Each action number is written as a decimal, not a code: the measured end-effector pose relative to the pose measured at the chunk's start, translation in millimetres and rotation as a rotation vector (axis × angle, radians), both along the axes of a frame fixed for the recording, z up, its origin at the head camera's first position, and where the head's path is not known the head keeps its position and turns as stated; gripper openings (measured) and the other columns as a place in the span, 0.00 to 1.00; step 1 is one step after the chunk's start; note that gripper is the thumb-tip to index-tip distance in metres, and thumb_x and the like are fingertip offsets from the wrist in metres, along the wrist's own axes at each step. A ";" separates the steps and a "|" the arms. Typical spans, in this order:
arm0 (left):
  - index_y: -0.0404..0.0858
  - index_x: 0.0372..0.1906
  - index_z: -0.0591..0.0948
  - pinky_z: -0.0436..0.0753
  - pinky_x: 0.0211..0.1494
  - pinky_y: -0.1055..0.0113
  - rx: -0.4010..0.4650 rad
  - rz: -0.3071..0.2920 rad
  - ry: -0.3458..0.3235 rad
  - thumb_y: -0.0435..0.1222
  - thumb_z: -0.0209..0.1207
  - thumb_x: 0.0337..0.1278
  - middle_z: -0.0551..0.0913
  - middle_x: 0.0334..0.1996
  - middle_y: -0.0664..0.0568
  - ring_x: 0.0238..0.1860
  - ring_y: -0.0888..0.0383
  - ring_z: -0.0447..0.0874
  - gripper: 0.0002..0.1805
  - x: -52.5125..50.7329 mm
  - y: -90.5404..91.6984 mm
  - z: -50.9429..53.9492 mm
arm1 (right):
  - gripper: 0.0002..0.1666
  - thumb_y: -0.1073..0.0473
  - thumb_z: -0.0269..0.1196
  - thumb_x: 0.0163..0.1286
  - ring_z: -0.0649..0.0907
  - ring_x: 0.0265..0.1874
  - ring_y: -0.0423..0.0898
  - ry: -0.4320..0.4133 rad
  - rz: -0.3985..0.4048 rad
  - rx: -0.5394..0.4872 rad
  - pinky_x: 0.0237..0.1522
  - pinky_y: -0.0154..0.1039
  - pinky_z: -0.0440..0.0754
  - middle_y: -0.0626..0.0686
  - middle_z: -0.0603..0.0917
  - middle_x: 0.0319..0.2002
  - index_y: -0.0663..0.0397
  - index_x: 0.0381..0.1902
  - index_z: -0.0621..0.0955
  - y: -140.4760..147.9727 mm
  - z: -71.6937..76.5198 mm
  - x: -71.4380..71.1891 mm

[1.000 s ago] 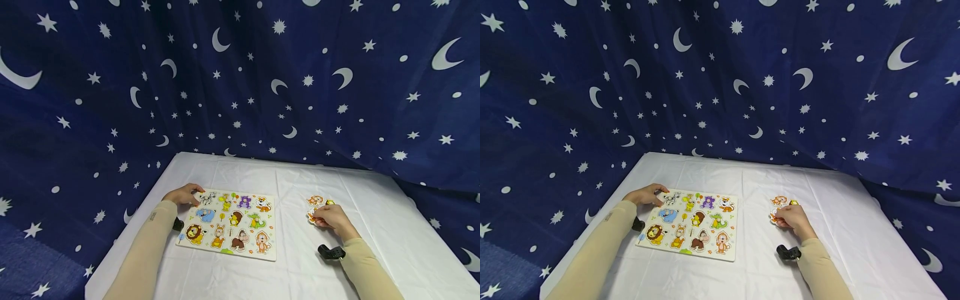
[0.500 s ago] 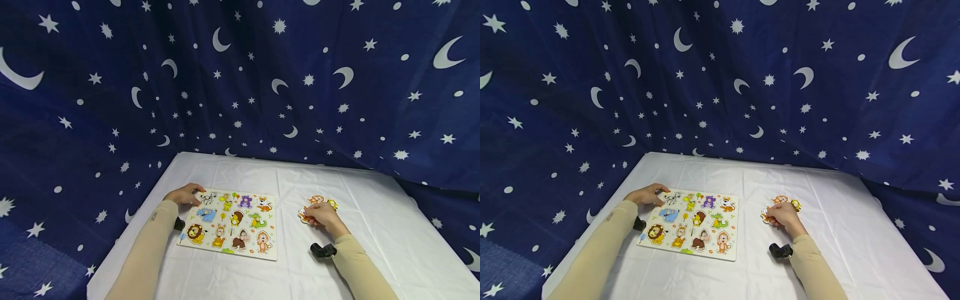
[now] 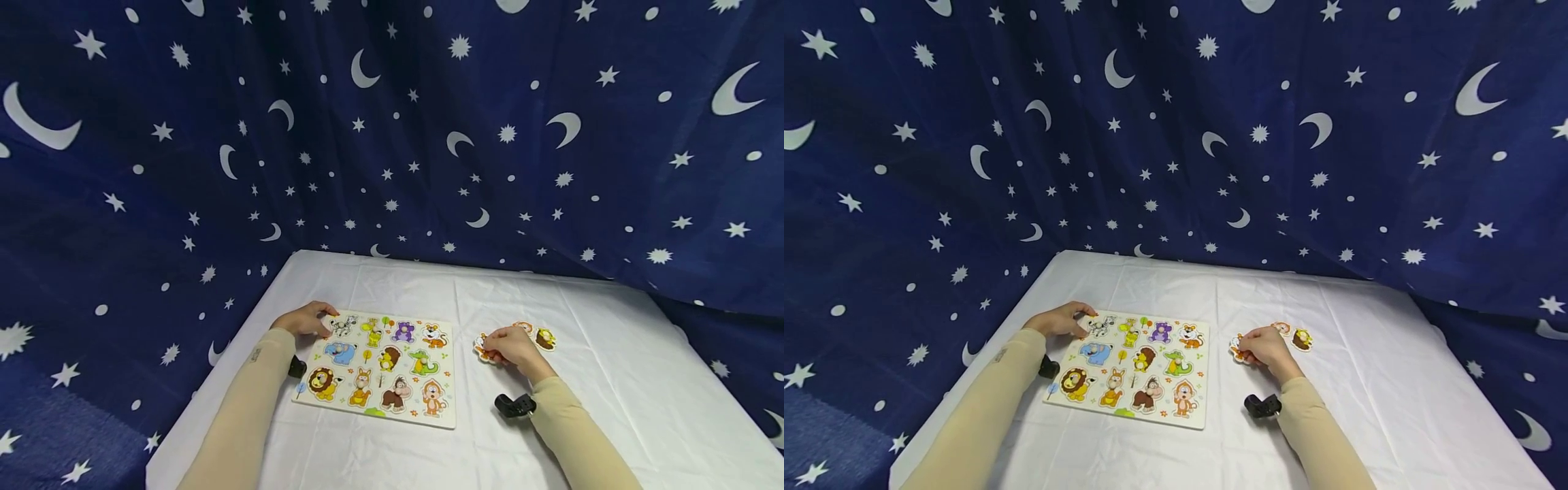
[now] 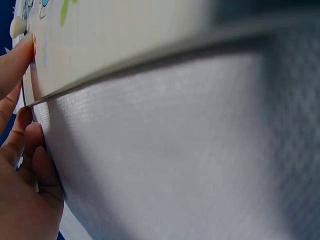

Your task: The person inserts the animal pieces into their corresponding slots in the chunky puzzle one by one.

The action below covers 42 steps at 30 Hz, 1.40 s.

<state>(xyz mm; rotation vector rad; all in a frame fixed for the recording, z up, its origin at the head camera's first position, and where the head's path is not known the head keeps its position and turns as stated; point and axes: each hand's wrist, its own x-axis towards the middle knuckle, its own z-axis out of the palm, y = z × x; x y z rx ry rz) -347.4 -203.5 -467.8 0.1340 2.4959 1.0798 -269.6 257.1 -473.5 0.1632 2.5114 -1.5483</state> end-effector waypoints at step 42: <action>0.42 0.57 0.79 0.57 0.76 0.44 0.009 0.055 -0.034 0.29 0.70 0.51 0.61 0.75 0.40 0.70 0.44 0.59 0.26 2.9 0.2 2.0 | 0.06 0.70 0.64 0.62 0.76 0.16 0.38 -0.014 0.171 -0.012 0.21 0.30 0.74 0.48 0.81 0.18 0.70 0.34 0.85 -80.3 11.0 -41.5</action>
